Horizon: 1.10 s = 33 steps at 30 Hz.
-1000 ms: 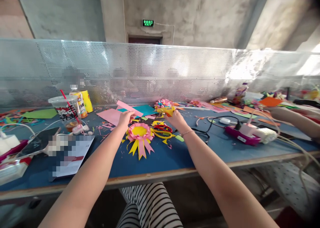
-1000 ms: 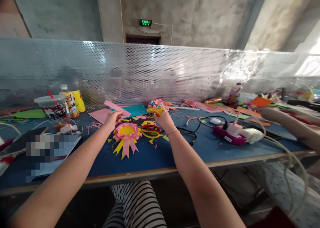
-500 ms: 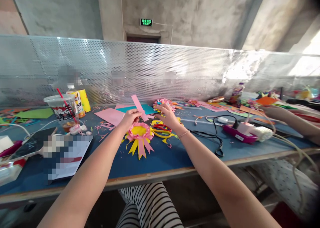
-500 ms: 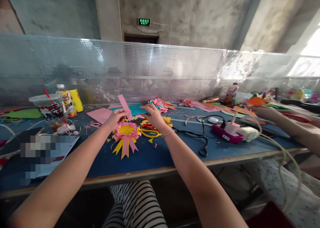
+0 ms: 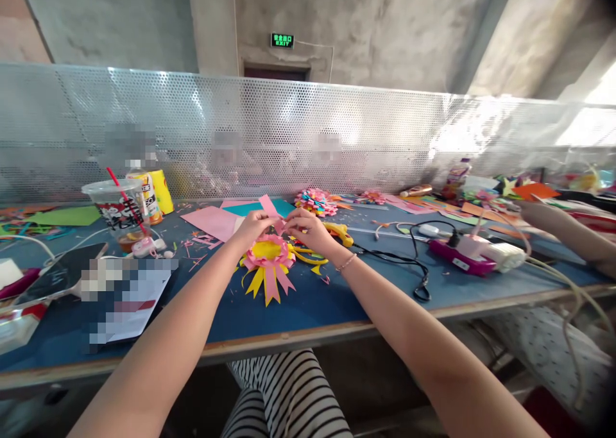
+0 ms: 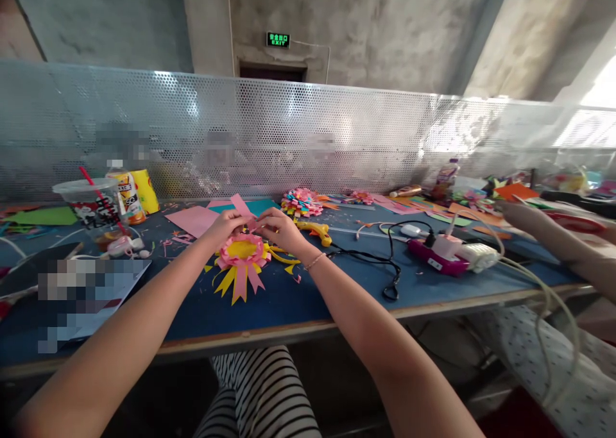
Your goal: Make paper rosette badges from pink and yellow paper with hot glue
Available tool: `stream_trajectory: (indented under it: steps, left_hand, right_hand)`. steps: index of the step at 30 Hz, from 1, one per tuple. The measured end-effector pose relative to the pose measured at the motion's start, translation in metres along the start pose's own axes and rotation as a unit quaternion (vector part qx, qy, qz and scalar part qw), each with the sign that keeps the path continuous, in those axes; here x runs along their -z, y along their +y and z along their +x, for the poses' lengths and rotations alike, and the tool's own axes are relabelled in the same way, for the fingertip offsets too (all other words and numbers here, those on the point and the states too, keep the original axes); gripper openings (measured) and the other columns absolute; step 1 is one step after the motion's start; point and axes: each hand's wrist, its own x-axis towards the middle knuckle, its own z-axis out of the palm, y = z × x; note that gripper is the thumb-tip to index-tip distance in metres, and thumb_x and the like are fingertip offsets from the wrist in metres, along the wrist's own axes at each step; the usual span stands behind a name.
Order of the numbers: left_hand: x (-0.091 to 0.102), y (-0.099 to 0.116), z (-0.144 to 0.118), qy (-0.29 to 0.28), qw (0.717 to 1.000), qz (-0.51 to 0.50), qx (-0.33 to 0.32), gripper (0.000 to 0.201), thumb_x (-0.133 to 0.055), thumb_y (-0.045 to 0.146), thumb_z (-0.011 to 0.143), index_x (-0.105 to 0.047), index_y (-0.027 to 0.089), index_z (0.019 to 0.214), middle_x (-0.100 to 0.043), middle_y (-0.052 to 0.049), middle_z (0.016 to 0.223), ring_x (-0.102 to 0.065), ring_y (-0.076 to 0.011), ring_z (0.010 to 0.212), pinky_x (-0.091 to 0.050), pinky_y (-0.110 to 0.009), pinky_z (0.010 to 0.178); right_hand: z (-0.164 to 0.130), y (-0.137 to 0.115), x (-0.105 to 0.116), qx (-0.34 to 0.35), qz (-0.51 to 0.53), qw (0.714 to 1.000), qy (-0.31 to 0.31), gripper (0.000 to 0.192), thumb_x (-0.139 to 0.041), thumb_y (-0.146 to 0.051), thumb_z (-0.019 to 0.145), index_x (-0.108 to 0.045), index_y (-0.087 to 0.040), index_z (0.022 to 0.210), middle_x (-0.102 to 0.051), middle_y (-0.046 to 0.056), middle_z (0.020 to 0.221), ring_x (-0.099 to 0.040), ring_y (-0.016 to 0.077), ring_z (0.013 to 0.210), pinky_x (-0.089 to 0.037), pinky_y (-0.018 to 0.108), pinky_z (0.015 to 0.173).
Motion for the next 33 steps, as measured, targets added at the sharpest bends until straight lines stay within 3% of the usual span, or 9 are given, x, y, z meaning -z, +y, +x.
stream_trajectory:
  steps: [3,8,13,24,29,33]
  left_hand:
    - [0.001,-0.003,0.003,0.039,0.999,0.011,-0.021,0.028,-0.068,0.042,0.066,-0.059,0.015,0.067,-0.04,0.005,0.046,-0.033,-0.006,0.04,-0.022,-0.022,0.042]
    - [0.002,-0.011,0.008,0.063,0.994,0.064,-0.069,0.031,-0.064,0.045,0.07,-0.057,0.016,0.064,-0.051,0.002,0.051,-0.044,-0.0096,0.046,-0.031,-0.022,0.046]
    - [-0.004,-0.011,0.006,0.006,0.986,0.131,-0.105,0.024,-0.059,0.032,0.074,-0.055,0.016,0.056,-0.052,0.002,0.052,-0.046,-0.0103,0.051,-0.033,-0.022,0.051]
    - [-0.014,-0.007,0.001,-0.045,0.984,0.142,-0.099,0.016,-0.052,0.024,0.073,-0.066,0.016,0.07,-0.063,-0.002,0.067,-0.052,-0.0153,0.065,-0.039,-0.023,0.06]
    - [-0.012,-0.01,0.0,-0.066,0.978,0.158,-0.116,0.016,-0.046,0.016,0.07,-0.061,0.016,0.066,-0.059,-0.001,0.064,-0.049,-0.0139,0.061,-0.035,-0.023,0.056]
    - [-0.011,-0.007,-0.003,-0.078,0.974,0.163,-0.133,0.023,-0.046,0.025,0.077,-0.051,0.018,0.056,-0.052,-0.001,0.06,-0.045,-0.0135,0.059,-0.031,-0.024,0.054]
  right_hand:
    - [0.001,-0.003,-0.002,-0.04,0.01,0.999,-0.004,0.013,-0.056,-0.029,0.085,-0.066,-0.021,0.083,-0.058,0.005,0.089,-0.055,0.0145,0.079,-0.046,0.027,0.063]
    - [0.001,-0.006,-0.004,-0.074,0.012,0.997,0.005,0.018,-0.05,-0.029,0.087,-0.058,-0.018,0.075,-0.056,0.003,0.079,-0.053,0.0138,0.076,-0.043,0.027,0.067]
    - [0.003,-0.006,-0.004,-0.121,-0.01,0.992,0.036,0.019,-0.048,-0.028,0.086,-0.053,-0.018,0.07,-0.053,0.001,0.07,-0.049,0.0124,0.068,-0.04,0.024,0.062]
    - [0.004,-0.008,-0.006,-0.159,-0.014,0.986,0.049,0.018,-0.048,-0.028,0.084,-0.052,-0.018,0.07,-0.052,-0.001,0.065,-0.046,0.0114,0.061,-0.037,0.023,0.056]
    - [0.004,-0.006,-0.005,-0.167,-0.024,0.984,0.06,0.021,-0.048,-0.031,0.084,-0.051,-0.018,0.068,-0.048,-0.002,0.061,-0.042,0.0099,0.057,-0.033,0.022,0.054]
    - [0.004,-0.007,-0.005,-0.169,-0.025,0.984,0.057,0.022,-0.049,-0.03,0.082,-0.05,-0.018,0.065,-0.049,-0.002,0.061,-0.042,0.0101,0.058,-0.033,0.022,0.054]
